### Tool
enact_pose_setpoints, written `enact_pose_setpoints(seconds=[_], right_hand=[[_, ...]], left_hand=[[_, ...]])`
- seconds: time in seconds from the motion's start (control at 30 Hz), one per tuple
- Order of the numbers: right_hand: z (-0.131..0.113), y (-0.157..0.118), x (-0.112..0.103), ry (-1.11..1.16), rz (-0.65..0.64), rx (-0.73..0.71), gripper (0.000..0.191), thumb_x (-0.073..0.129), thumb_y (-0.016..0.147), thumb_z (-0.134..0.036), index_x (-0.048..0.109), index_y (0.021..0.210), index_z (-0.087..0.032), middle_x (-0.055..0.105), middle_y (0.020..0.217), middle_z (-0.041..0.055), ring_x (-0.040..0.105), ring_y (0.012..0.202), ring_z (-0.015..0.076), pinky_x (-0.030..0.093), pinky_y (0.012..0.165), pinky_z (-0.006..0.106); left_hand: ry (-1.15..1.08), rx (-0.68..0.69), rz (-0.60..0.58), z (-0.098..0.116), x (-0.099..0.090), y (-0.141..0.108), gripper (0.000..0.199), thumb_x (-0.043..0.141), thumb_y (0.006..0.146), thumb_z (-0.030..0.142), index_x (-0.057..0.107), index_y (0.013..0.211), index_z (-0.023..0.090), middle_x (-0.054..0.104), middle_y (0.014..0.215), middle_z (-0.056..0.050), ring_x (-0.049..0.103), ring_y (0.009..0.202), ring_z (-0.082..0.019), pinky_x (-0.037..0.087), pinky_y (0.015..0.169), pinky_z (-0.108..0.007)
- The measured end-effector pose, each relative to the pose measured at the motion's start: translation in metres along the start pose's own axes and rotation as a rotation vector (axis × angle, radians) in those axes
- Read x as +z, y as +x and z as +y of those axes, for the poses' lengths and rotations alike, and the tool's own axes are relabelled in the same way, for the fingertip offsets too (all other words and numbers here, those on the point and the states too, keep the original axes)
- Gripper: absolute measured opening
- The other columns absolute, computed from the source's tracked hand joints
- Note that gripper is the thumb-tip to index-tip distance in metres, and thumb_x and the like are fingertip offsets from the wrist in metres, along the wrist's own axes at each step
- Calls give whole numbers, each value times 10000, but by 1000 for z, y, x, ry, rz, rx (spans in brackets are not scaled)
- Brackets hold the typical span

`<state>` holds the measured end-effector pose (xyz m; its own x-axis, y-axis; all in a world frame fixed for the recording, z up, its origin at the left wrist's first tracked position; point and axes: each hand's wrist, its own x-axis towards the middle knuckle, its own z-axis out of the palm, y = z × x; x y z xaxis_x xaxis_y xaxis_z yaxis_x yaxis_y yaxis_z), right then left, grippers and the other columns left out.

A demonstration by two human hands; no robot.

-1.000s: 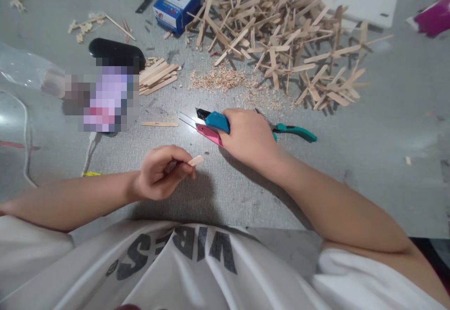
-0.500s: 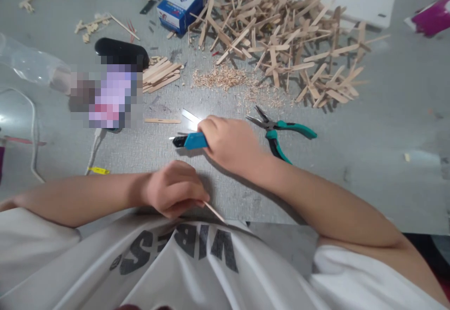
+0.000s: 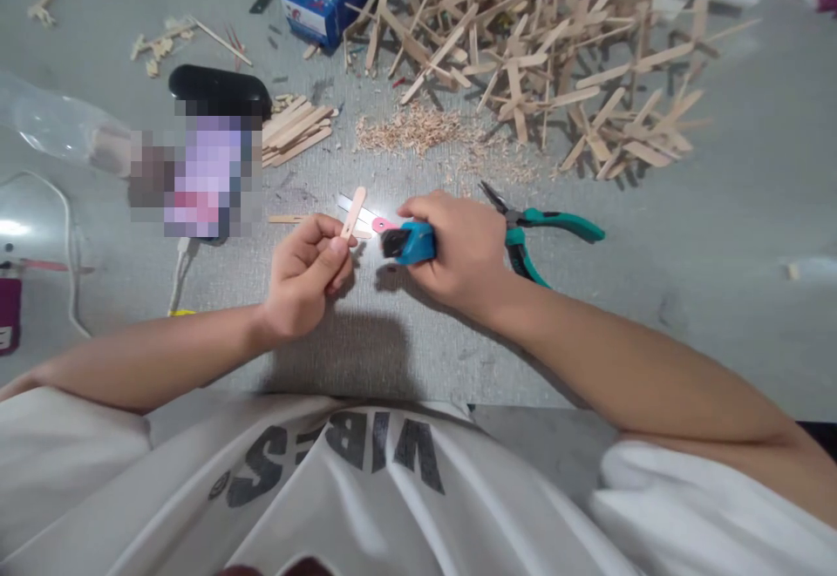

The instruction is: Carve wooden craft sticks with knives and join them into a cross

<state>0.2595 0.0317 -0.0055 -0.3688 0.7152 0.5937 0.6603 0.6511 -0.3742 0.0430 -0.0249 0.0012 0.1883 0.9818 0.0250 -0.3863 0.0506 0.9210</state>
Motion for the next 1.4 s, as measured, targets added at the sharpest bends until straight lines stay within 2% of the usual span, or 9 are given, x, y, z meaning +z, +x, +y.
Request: enact_pose_setpoints(seconds=[0.1,0.27,0.47,0.67,0.83,1.03,1.13,1.23,1.4], right_hand=[[-3,-2,-1,-45,-129,1,666,513,1086,-809,819,1019,-221,788,805,78,692,684,214,397,665,358],[-3,-4,0,-129,-259,-1,1034,206,1012,-1023,813,1075,-188,807,854,126,721,732,243,392,671,370],[-1,-5,-1,-124,-217,-96,968,221,1086,-935,808,1044,-166,775,774,104,674,653,221,366,646,368],[-2,-4,-2,-107,-291,-87,985,190,1071,-950,803,1059,-180,757,747,105,681,670,228,366,645,365],[1,0,-7,-24,-391,-77,997,215,1055,-974,784,1212,-170,758,760,78,695,670,225,371,637,344],[2,1,-8,-67,-283,-246,864,246,1160,-811,792,1161,-142,814,881,110,712,725,204,379,669,351],[2,0,-9,-60,-325,-222,918,183,1148,-830,792,1230,-147,822,923,123,714,753,211,382,678,353],[0,1,-10,-69,-369,-195,962,118,1140,-835,791,1263,-160,788,844,98,674,705,210,361,659,352],[-5,3,-9,-65,-244,-196,946,109,1172,-774,803,1177,-131,769,814,86,599,642,186,338,638,366]], left_hand=[[12,5,10,3,1,4,390,748,1080,553,591,979,211,427,580,112,285,465,-51,269,456,-195],[103,66,58,4,-1,5,406,730,1090,559,610,936,203,460,633,85,346,519,-59,350,533,-219],[79,76,33,3,-2,5,358,711,1116,499,598,944,206,432,637,93,345,530,-65,331,546,-227],[74,83,-24,5,-3,5,328,688,1129,474,581,967,210,401,646,96,318,508,-60,279,494,-216],[21,51,-71,5,-3,6,334,665,1136,499,555,986,222,398,627,101,293,480,-58,236,458,-201],[-40,-48,-138,7,-7,7,375,673,1135,526,509,977,229,553,587,81,412,445,-52,351,467,-163],[-73,-103,-149,7,-8,8,407,716,1112,533,492,958,229,640,606,55,482,437,-54,406,458,-154],[-120,-118,-166,8,-8,9,412,741,1104,505,485,938,227,621,590,67,502,441,-50,450,470,-148],[-123,-150,-186,12,-8,12,496,834,1030,549,485,894,224,603,587,68,522,441,-55,461,457,-155]])
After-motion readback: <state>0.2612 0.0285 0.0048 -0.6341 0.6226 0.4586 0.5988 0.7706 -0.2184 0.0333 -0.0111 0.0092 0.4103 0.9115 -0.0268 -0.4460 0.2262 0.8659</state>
